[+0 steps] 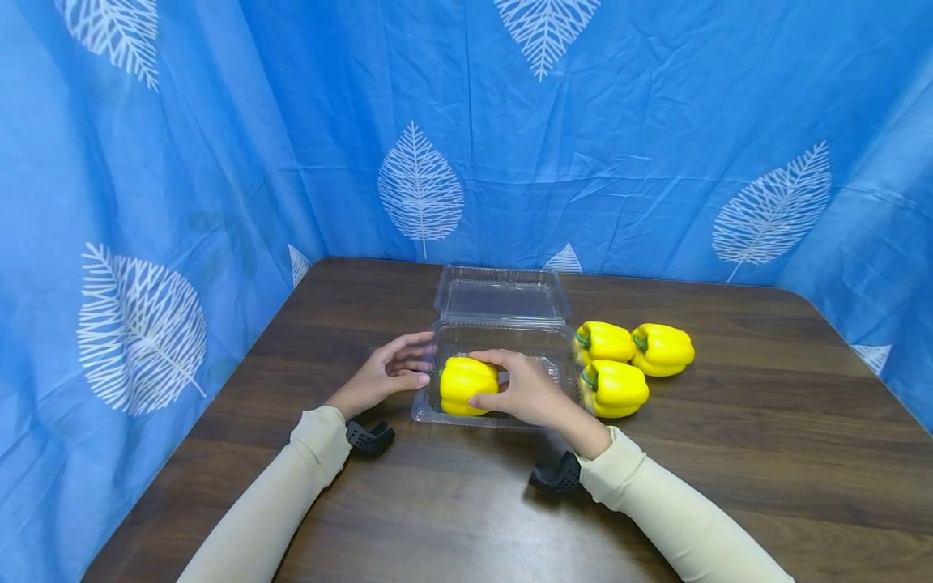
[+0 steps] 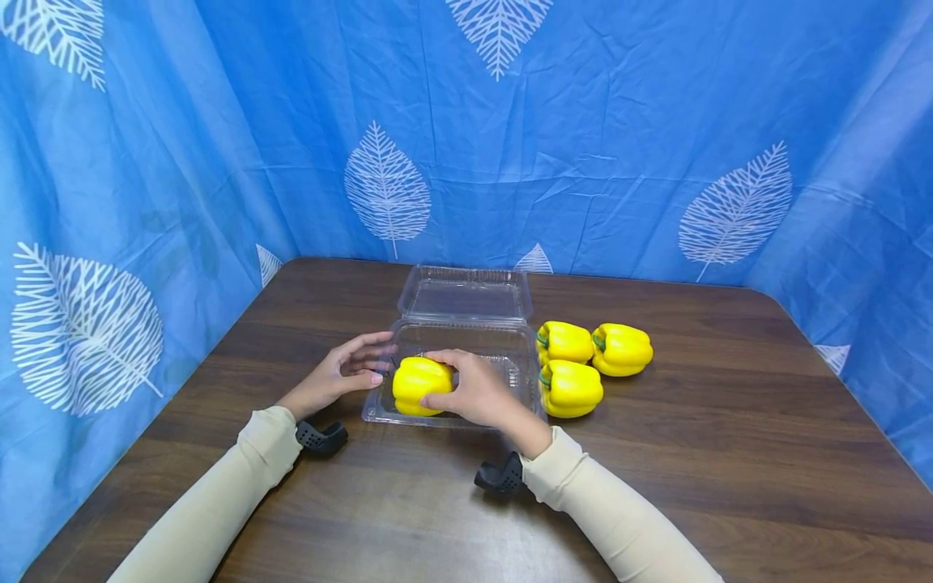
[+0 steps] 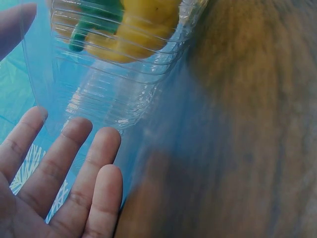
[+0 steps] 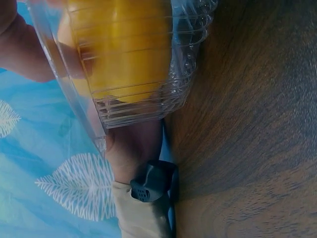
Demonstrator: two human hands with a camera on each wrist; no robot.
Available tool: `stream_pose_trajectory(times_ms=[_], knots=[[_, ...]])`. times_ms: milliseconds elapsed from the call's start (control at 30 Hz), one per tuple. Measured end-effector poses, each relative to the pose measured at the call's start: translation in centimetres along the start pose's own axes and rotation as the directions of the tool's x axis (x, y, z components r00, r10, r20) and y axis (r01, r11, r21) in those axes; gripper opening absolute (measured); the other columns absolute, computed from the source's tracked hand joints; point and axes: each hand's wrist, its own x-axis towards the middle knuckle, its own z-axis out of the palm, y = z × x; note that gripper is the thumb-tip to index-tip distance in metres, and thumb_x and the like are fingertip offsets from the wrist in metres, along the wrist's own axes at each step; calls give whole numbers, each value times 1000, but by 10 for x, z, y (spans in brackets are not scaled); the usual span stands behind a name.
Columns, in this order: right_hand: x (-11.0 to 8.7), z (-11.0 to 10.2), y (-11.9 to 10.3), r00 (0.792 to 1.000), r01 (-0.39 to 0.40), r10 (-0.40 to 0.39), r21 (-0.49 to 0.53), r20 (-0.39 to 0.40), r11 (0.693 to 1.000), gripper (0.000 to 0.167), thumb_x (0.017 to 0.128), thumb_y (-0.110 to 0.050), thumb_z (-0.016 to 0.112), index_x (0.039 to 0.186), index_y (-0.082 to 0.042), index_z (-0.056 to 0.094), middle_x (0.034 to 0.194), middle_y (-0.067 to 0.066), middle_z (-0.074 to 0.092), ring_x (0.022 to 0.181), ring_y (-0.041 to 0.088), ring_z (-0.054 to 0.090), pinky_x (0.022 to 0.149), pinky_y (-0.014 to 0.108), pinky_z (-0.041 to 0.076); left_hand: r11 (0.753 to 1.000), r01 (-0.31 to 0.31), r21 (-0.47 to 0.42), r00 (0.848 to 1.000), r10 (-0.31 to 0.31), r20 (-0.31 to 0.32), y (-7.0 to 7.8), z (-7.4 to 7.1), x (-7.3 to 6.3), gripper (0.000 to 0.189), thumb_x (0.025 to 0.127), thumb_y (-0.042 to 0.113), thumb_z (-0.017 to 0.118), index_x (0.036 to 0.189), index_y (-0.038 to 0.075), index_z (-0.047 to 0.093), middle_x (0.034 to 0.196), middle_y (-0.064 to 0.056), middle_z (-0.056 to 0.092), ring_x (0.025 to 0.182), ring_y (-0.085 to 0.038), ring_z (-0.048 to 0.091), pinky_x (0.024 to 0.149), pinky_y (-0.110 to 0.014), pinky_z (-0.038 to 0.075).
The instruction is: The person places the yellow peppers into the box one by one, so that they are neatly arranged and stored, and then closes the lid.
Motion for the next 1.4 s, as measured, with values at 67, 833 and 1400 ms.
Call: stream_pose_trajectory(times_ms=[67, 833, 1400], knots=[[0, 0, 0, 1000, 7, -7, -4, 8, 1000, 64, 91, -13, 86, 147, 5, 61, 139, 22, 68, 109, 30, 70, 92, 39, 64, 1000, -3, -2, 1000, 3, 1, 0, 0, 0, 72, 99, 16, 75, 162, 0, 43, 161, -26, 51, 138, -44, 59, 116, -52, 49], [1, -2, 3, 995, 48, -43, -60, 87, 997, 65, 94, -22, 82, 150, 4, 60, 134, 19, 70, 113, 32, 69, 93, 42, 62, 1000, 7, 3, 1000, -7, -6, 0, 0, -1, 74, 98, 18, 75, 162, 1, 43, 161, -25, 51, 138, -44, 59, 116, -51, 49], [1, -12, -5, 994, 39, -38, -9, 107, 999, 60, 97, -18, 81, 148, 5, 60, 145, 22, 65, 123, 39, 66, 103, 51, 59, 1000, 22, 6, 1000, -22, -10, 0, 0, 1, 73, 98, 17, 74, 162, 2, 43, 161, -24, 51, 139, -44, 59, 117, -53, 48]])
